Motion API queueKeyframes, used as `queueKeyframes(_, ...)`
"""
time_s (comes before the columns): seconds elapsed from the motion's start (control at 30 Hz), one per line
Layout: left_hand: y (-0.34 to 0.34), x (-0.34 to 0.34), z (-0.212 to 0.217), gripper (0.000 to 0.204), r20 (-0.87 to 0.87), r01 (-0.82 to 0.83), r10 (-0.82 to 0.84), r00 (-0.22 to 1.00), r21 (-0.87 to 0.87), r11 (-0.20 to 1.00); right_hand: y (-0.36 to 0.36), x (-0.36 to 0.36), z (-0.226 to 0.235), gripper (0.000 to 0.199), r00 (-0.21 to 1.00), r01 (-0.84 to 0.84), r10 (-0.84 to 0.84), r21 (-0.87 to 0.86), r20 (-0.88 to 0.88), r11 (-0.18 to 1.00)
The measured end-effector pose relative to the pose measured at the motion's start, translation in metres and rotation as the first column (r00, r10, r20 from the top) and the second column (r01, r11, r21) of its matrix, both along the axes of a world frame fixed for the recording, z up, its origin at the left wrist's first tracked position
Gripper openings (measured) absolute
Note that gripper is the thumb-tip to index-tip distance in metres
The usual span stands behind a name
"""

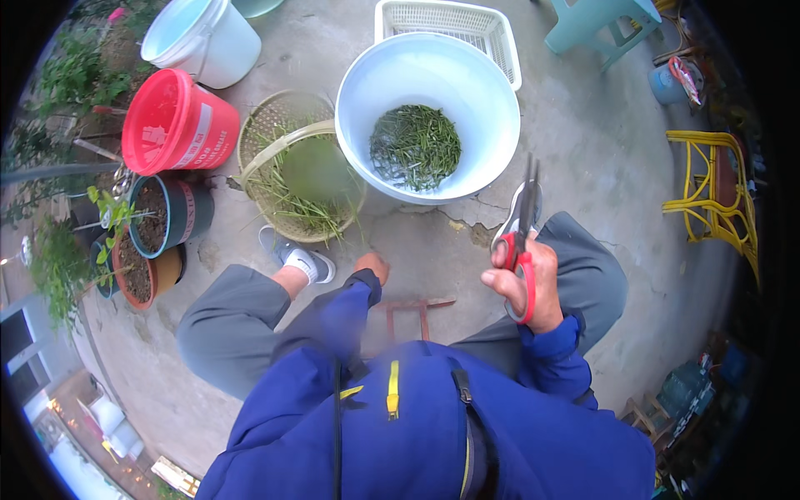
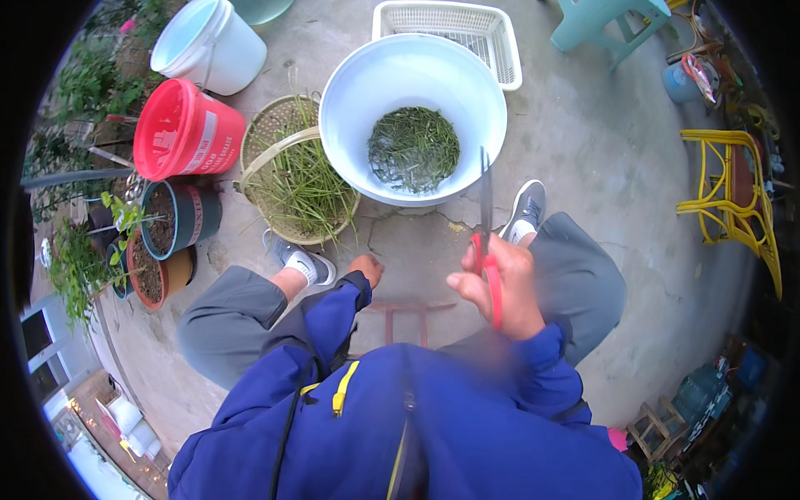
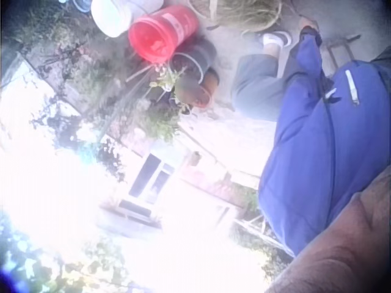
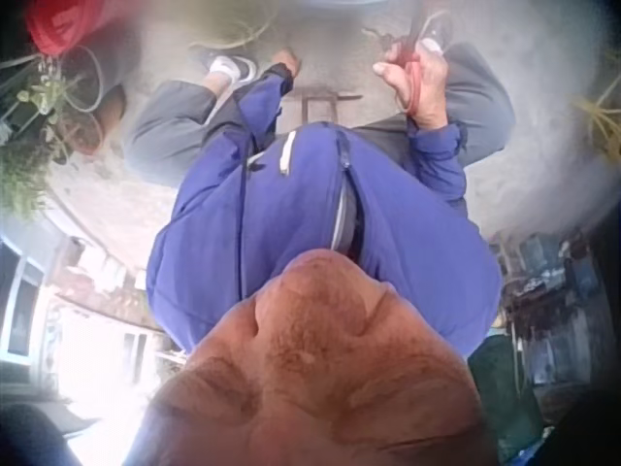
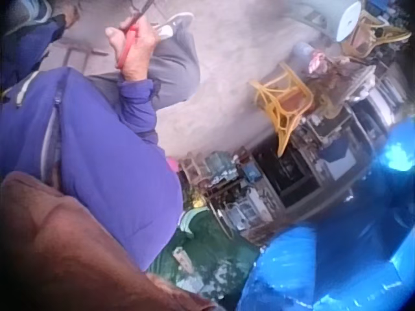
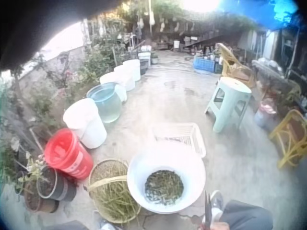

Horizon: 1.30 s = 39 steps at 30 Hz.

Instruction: The person cuts long plant stems into smaller pieces using shears and places the cut pieces into a white bucket.

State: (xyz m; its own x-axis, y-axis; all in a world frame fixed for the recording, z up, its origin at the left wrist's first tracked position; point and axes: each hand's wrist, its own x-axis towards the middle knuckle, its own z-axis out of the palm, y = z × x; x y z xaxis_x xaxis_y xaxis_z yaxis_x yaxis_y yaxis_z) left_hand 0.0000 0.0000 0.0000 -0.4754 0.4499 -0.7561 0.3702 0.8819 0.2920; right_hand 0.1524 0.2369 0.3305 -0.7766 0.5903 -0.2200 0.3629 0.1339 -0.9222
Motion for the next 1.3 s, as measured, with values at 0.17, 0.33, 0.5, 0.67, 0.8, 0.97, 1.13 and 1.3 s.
queueKeyframes(0.17, 0.026, -0.011, -0.043, 0.024, -0.193, -0.450, 0.476, 0.858, 0.163, 0.878, 0.016, -0.007, -0.015, 0.027, 0.984, 0.169, -0.151, -0.224, 0.096, 0.960)
queueKeyframes(0.33, 0.035, -0.015, -0.063, 0.031, -0.163, -0.451, 0.453, 0.877, 0.048, 0.891, 0.015, -0.015, -0.026, 0.027, 0.950, 0.299, -0.242, -0.356, 0.196, 0.886)
queueKeyframes(0.5, 0.056, -0.026, -0.072, 0.032, -0.203, -0.489, 0.457, 0.866, -0.145, 0.860, 0.014, 0.002, -0.043, 0.029, 0.955, 0.248, -0.171, -0.335, 0.243, 0.909)
queueKeyframes(0.67, 0.061, -0.035, -0.080, 0.030, -0.188, -0.481, 0.447, 0.875, -0.233, 0.845, 0.015, -0.006, -0.042, 0.029, 0.957, 0.284, -0.223, -0.448, 0.183, 0.848)
queueKeyframes(0.8, 0.062, -0.038, -0.080, 0.027, -0.175, -0.454, 0.419, 0.891, -0.291, 0.842, 0.018, -0.017, -0.034, 0.030, 0.952, 0.284, -0.207, -0.401, 0.226, 0.871)
queueKeyframes(0.97, 0.061, -0.025, -0.071, 0.025, -0.087, -0.373, 0.368, 0.926, -0.361, 0.855, 0.018, -0.017, -0.027, 0.029, 0.954, 0.273, -0.195, -0.387, 0.229, 0.881)
queueKeyframes(1.13, 0.015, 0.014, -0.082, 0.015, 0.383, -0.170, 0.229, 0.895, -0.180, 0.969, 0.007, -0.020, -0.003, 0.025, 0.973, 0.222, -0.221, -0.559, 0.070, 0.799)
queueKeyframes(1.3, 0.049, 0.014, 0.056, 0.014, 0.528, -0.775, 0.719, 0.452, -0.168, 0.609, 0.006, -0.001, 0.002, 0.023, 0.988, 0.143, -0.157, -0.459, 0.008, 0.877)
